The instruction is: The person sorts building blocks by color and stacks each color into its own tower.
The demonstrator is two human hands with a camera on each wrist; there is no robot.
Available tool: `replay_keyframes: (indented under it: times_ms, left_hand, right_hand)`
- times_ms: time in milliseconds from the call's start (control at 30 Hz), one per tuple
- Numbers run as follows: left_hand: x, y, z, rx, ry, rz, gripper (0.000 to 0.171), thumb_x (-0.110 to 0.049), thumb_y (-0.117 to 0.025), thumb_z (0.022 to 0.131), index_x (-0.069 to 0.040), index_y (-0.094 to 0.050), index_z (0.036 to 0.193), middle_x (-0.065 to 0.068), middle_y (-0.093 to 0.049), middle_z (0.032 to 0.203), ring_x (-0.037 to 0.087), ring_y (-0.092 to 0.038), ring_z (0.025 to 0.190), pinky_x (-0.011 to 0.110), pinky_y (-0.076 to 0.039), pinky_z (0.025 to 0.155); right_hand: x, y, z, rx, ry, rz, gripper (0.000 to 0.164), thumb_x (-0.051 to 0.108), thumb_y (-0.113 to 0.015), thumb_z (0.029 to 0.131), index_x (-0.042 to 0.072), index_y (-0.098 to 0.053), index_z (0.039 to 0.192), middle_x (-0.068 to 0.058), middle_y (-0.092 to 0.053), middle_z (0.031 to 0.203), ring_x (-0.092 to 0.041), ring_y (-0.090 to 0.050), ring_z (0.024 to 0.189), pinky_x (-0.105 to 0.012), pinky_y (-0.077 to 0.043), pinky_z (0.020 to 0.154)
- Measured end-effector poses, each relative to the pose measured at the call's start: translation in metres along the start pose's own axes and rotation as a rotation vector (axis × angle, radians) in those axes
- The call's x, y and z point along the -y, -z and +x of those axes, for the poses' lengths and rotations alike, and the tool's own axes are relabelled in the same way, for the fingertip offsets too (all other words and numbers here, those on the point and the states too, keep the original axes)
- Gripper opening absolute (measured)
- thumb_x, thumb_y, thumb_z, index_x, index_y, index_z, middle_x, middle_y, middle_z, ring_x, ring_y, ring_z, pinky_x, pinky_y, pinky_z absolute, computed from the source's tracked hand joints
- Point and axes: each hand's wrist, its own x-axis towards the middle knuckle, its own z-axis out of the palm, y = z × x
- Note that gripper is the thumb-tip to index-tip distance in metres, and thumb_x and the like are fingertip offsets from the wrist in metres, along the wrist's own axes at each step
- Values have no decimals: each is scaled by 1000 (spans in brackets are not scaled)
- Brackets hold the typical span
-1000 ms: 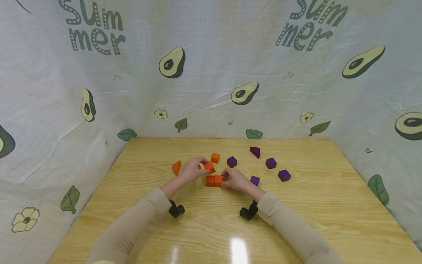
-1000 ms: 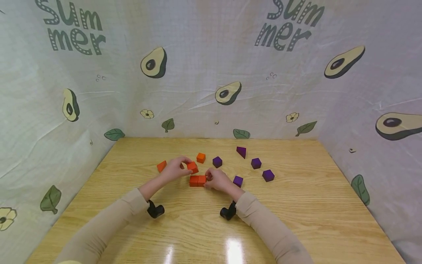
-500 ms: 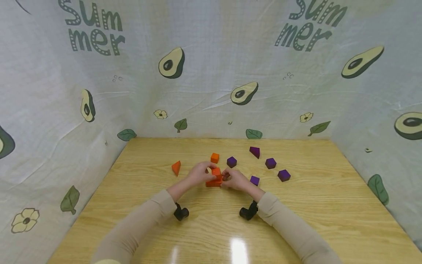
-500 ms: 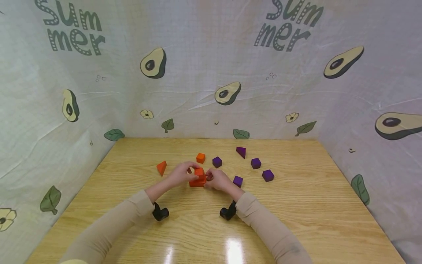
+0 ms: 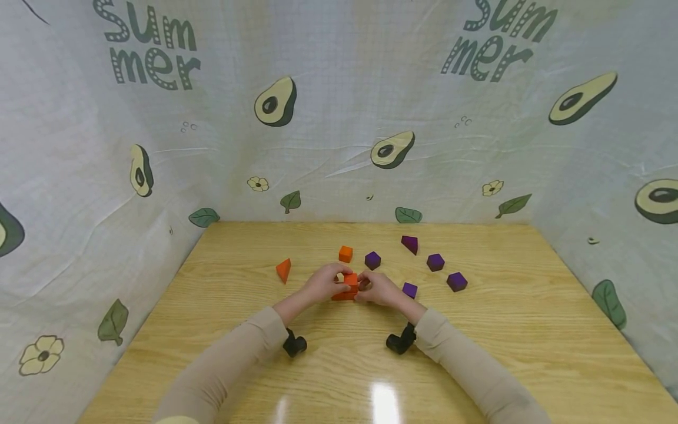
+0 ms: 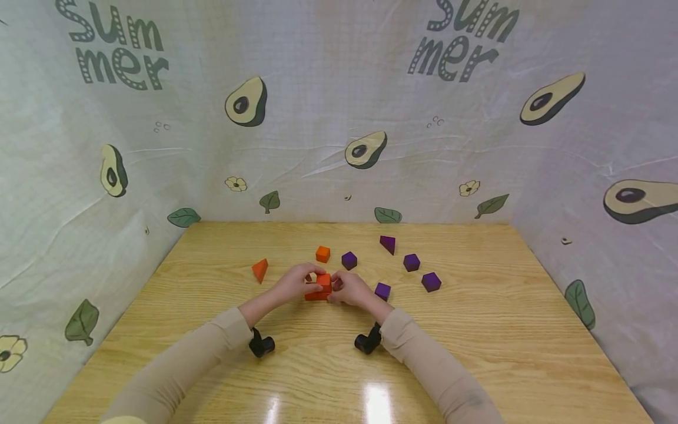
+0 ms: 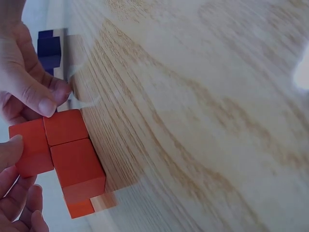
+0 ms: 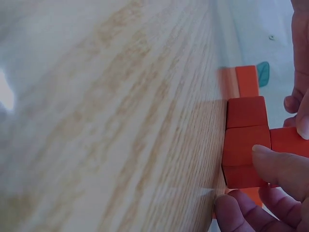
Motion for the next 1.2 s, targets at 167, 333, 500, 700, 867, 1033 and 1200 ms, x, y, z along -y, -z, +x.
replay_keyframes:
  times_ms: [167,333,500,700,867,1033,1200]
  left_hand:
    - [-1,1,0,-3,3,-6,32,-14,-66,84,-3,-61,114,10,-61,111,17,-53,82,29,-46,74]
    - [-2,2,0,0,-6,-3,32,-14,-66,84,-3,-61,114,9,-62,111,16,-52,80,27,-46,73]
    - [-2,2,0,4,1,-9,33,-14,-66,84,-3,-61,115,10,-61,112,17,-53,83,29,-46,75]
    - [2,3,-1,20,17,-43,43,-9,-66,83,-1,-54,124,12,-59,115,25,-55,93,36,-47,82]
    - [6,4,-1,28,2,-44,43,-6,-66,83,-2,-54,124,12,-59,115,28,-55,96,37,-47,83]
    - [8,2,0,15,1,-31,34,-8,-67,83,-2,-60,116,10,-61,115,25,-56,92,34,-47,80]
    - [7,1,0,0,8,-36,32,-8,-67,82,-4,-62,113,8,-62,112,21,-56,89,31,-47,78]
  right_hand:
    - [-2,0,0,1,13,14,38,15,-70,80,1,-56,112,-8,-64,96,-16,-58,82,-29,-48,71]
    - [-3,1,-1,-2,40,15,35,15,-70,81,1,-56,110,-10,-64,96,-19,-59,84,-30,-49,71]
    - [-5,0,1,-3,59,-4,34,16,-69,82,1,-57,109,-10,-64,96,-20,-59,85,-30,-49,71]
    - [-5,-1,0,-2,72,3,33,17,-69,82,1,-57,108,-10,-64,95,-19,-59,84,-30,-49,72]
    - [-4,0,-2,-7,66,6,32,16,-69,82,1,-57,108,-11,-64,95,-19,-59,84,-31,-49,72]
    - [-5,-1,-2,-10,77,10,31,15,-70,81,2,-58,107,-11,-64,95,-18,-59,81,-26,-48,67]
    - [-4,-1,-2,-14,88,16,29,14,-70,81,3,-59,105,-8,-65,93,-16,-59,80,-23,-47,64]
